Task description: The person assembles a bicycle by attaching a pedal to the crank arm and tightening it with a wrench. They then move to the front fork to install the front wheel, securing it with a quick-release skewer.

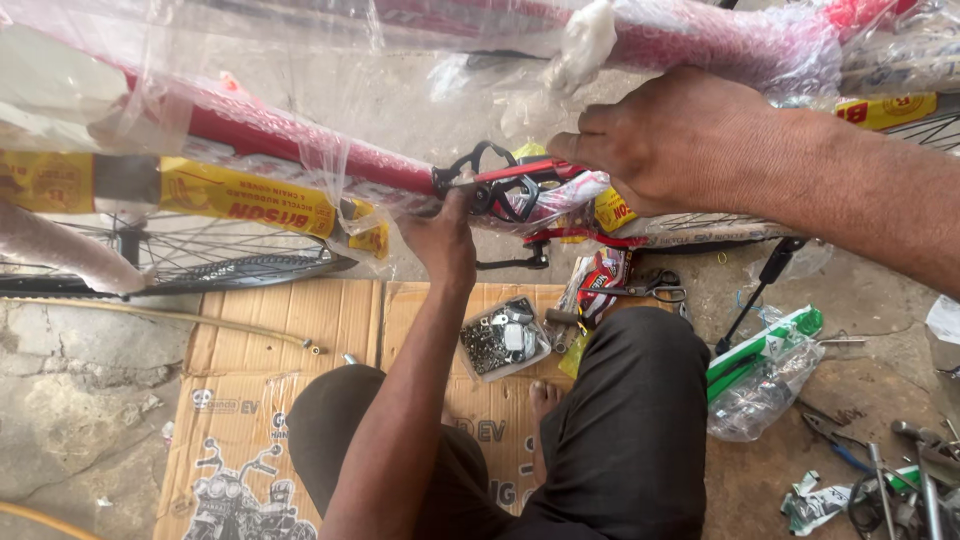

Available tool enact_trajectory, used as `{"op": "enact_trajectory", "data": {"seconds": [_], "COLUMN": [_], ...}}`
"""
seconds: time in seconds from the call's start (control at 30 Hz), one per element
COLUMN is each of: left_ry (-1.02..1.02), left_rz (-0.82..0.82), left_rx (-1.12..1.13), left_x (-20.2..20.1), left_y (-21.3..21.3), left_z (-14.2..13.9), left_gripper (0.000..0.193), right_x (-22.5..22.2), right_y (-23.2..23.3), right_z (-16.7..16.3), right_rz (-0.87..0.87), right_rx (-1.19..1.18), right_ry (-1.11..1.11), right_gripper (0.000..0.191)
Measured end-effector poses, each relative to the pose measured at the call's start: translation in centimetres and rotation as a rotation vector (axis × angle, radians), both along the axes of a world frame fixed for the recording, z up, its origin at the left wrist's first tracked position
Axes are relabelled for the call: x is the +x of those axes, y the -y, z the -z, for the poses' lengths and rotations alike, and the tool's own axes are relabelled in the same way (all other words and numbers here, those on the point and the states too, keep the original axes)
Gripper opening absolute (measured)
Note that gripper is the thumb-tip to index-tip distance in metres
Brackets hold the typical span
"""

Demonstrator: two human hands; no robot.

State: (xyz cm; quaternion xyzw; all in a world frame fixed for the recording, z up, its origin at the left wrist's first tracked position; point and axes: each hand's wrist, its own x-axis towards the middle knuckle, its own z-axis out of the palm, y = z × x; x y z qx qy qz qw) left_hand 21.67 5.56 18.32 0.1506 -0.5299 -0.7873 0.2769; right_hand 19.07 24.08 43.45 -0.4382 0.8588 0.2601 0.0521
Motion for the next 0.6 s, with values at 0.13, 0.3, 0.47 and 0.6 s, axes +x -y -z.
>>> {"op": "enact_trajectory", "data": {"seconds": [0.13,0.3,0.47,0.6], "left_ry": [0.023,0.009,0.089,0.062], "left_rz": [-0.023,-0.008,-0.023,-0.041], "left_rx": [0.039,0.170,0.188,0.180], "left_x": [-0.3,-1.1,-1.6,-1.5], "left_y": [0.1,0.2,0.2,-0.2], "left_z": [-0.7,-1.4,-1.5,-1.7], "left_gripper": [0.039,0.041,0.047,0.052], "right_x": [0.1,-1.8,-3.1,-4.7], "right_y": [0.3,0.0,-0.1,0.4], "right_z": [0.0,0.8,2.1,2.8], "right_rz": [-0.373,-0.386,-0.206,0.181], "right_rx": [-0.085,0.100,-0.078,-0.397], "right_ry": [-0.352,-0.156,-0.062,0.456], "right_gripper": [0.059,0.050,0.046,0.043]}}
